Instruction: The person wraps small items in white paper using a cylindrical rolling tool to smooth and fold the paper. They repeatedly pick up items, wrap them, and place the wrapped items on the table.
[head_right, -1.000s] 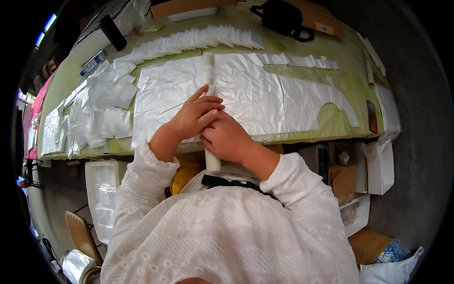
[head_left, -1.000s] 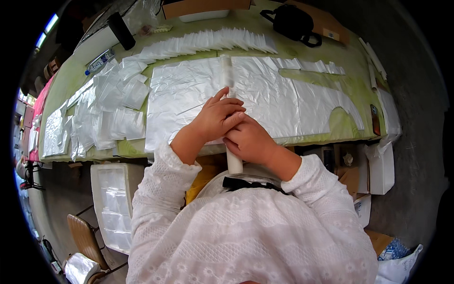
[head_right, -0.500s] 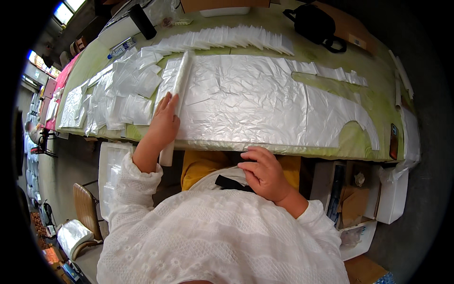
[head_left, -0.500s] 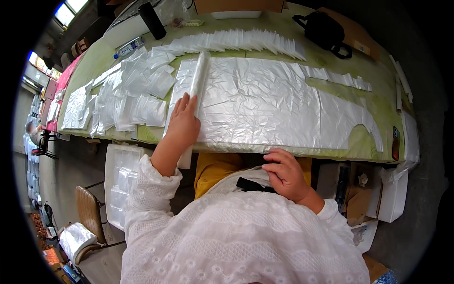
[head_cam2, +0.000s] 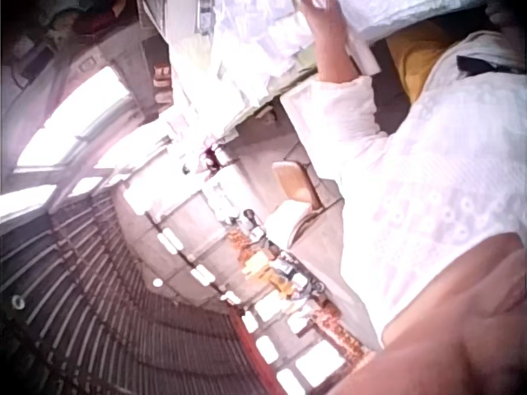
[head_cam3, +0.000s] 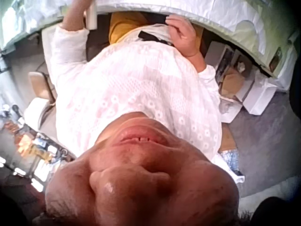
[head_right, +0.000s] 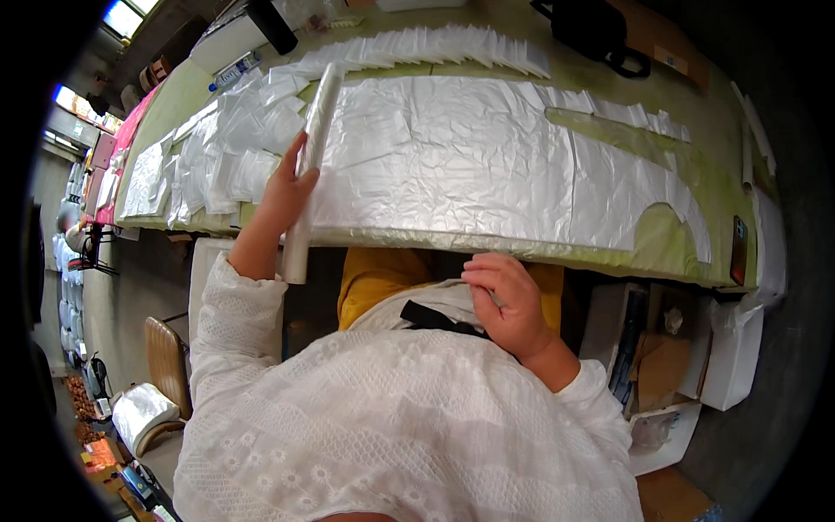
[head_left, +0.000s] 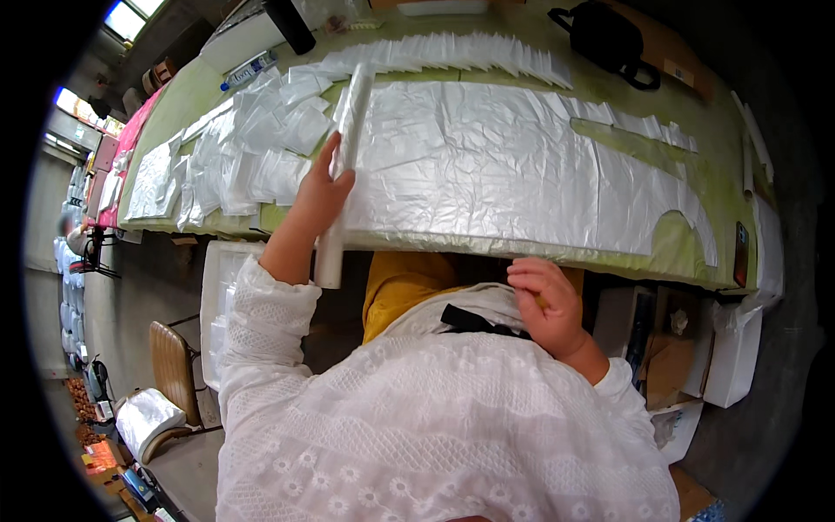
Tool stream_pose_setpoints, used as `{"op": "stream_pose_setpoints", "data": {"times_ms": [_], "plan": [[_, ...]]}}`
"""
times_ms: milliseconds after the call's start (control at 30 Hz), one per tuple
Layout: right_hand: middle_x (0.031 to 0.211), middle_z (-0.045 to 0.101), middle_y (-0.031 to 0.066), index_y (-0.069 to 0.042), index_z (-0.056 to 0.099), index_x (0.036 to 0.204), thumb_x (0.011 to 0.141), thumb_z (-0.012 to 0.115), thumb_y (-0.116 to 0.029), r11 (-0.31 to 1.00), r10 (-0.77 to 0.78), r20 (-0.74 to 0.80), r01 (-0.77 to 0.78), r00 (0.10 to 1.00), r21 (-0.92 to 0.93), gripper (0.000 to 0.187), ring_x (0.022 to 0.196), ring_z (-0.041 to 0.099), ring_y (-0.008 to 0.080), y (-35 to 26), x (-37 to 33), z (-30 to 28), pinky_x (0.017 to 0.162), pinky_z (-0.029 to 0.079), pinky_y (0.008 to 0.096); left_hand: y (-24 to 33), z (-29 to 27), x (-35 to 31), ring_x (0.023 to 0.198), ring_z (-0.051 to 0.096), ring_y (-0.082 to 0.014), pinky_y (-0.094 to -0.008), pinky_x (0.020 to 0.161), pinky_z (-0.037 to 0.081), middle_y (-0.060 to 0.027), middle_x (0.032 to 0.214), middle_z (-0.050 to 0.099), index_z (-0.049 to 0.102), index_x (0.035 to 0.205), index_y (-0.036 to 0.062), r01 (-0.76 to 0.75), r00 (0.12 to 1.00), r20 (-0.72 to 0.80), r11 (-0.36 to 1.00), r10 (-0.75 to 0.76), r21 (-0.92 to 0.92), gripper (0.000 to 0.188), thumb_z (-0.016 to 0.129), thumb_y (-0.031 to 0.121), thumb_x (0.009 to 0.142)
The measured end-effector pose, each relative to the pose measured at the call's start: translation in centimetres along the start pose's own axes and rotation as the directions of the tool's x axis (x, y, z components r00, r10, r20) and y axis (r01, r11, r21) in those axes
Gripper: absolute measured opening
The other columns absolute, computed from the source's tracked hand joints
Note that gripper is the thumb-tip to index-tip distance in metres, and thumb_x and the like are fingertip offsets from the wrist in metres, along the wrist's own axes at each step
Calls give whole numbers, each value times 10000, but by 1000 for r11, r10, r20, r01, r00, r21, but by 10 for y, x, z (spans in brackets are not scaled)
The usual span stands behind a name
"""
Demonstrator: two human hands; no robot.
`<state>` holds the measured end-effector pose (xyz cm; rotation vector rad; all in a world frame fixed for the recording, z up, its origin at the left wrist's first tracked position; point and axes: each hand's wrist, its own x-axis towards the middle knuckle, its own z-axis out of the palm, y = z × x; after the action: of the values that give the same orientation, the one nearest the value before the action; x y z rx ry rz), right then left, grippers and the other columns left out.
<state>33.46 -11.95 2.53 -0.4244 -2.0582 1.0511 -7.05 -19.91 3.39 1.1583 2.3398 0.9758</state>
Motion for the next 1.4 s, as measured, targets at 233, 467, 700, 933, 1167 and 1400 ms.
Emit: {"op": "stream_pose_setpoints", "data": {"times_ms": [233,467,700,933,1167,1400], "plan": [[1264,636,126,-11,487,1427,1057,576,-172,409,583,430,-707,689,577,414,1075,657,202,-14,16,16,913,541,323,119,91,-82,988,662,-194,-361,821,581,-119,1229,652,226,1647,122,335,940,290,336,-178,-880,731,560,111,997],[1090,644,83,-25,566,1149,1054,584,-287,272,724,395,-760,566,591,279,986,656,180,-32,34,40,825,572,351,112,114,-99,1016,649,-233,-400,812,587,-193,1309,581,75,1659,119,353,935,329,453,-133,-819,920,649,61,942],[1050,671,65,-89,585,1031,1062,546,-217,185,697,459,-757,550,626,137,954,661,171,-16,24,58,819,566,353,98,123,-98,1089,629,-265,-399,859,579,-206,1390,513,70,1654,103,165,984,179,536,-28,-828,1030,763,90,894],[1115,639,95,-75,434,1339,1083,537,-357,46,614,609,-793,502,607,395,957,662,203,-30,27,59,822,577,393,121,107,-98,1111,602,-203,-396,946,558,-109,1383,532,181,1644,236,241,970,236,268,-50,-933,851,643,38,957],[1189,635,132,14,415,1414,1006,670,-455,586,651,299,-712,698,387,672,1058,617,177,-7,26,66,916,513,324,131,120,-56,993,614,-187,-369,813,584,-116,1344,521,139,1660,309,139,987,161,440,12,-887,862,553,20,962],[1186,675,118,22,570,1354,912,764,-315,533,753,406,-842,517,83,588,1070,635,188,-15,11,-1,940,510,337,126,131,25,936,614,-220,-408,794,575,-111,1198,561,212,1645,260,190,979,156,318,-129,-929,830,574,3,944]]}}
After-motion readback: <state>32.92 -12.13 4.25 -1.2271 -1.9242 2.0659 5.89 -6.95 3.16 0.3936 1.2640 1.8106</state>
